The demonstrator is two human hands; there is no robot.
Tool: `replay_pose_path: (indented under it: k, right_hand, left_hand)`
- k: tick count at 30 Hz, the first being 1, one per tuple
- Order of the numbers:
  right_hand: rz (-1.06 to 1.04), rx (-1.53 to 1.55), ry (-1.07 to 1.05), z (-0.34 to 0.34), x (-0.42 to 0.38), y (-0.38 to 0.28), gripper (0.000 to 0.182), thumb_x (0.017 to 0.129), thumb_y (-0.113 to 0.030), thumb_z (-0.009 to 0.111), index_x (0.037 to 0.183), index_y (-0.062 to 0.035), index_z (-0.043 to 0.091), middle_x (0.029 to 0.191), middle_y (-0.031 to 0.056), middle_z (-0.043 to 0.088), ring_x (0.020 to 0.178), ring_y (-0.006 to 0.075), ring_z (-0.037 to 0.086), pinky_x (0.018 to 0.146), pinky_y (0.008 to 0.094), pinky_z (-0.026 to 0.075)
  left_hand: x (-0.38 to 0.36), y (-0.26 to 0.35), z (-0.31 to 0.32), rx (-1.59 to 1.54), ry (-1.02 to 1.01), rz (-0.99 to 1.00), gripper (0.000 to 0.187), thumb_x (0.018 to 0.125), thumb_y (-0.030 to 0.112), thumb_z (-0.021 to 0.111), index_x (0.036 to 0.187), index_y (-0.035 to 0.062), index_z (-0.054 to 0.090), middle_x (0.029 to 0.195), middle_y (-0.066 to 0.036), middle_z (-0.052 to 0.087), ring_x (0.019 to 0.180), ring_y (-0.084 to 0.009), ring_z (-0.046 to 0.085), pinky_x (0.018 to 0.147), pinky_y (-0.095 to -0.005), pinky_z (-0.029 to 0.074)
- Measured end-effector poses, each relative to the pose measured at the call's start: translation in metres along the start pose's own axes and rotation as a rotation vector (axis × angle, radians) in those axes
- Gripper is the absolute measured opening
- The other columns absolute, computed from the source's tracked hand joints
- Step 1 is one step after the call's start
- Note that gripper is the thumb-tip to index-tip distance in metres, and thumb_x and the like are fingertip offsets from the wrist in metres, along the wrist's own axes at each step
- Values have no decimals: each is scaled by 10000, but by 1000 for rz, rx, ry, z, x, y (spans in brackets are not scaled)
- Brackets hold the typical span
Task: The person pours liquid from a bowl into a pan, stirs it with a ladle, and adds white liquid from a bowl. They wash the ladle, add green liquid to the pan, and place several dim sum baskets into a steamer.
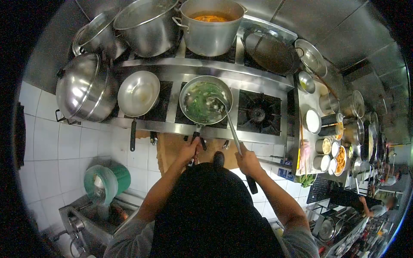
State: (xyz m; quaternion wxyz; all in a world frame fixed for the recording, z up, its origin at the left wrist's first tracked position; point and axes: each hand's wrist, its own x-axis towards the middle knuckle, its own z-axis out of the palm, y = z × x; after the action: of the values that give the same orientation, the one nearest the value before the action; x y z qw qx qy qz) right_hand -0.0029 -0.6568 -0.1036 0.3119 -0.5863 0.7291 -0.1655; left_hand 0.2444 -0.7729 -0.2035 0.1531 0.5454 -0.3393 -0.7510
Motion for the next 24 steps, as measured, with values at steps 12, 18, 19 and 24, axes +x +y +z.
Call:
replay_pose_path:
  k: [12, 18, 19, 24]
  right_hand:
    - [621, 1468, -383, 11, 22, -42, 193, 955, -170, 540, 1127, -86, 524, 635, -53, 355, 471, 51, 327, 439, 212, 271]
    - [529, 1199, -196, 4, 22, -61, 94, 944, -124, 534, 999, -48, 542, 661, 13, 467, 461, 91, 407, 416, 261, 330]
    - [524, 1174, -164, 1, 27, -64, 214, 931, -133, 558, 1111, -18, 563, 670, 27, 505, 446, 95, 437, 394, 273, 368]
    - [423, 774, -103, -27, 37, -85, 487, 936, -152, 567, 1378, 17, 454, 660, 23, 509, 455, 96, 460, 412, 266, 408]
  left_hand:
    - [8, 5, -26, 175, -91, 3, 453, 1008, 461, 443, 938, 26, 546, 567, -37, 489, 421, -160, 505, 398, -327, 442]
    - [20, -4, -45, 125, -117, 103, 557, 958, 534, 520, 915, -16, 591, 503, -46, 467, 378, -152, 463, 357, -322, 396]
    - [25, -2, -50, 129, -123, 101, 557, 958, 534, 520, 915, -16, 591, 503, -46, 467, 378, -152, 463, 357, -322, 396]
    - [27, 6, -59, 137, -176, 60, 538, 965, 523, 511, 949, -11, 575, 534, -41, 466, 378, -154, 459, 351, -322, 392]
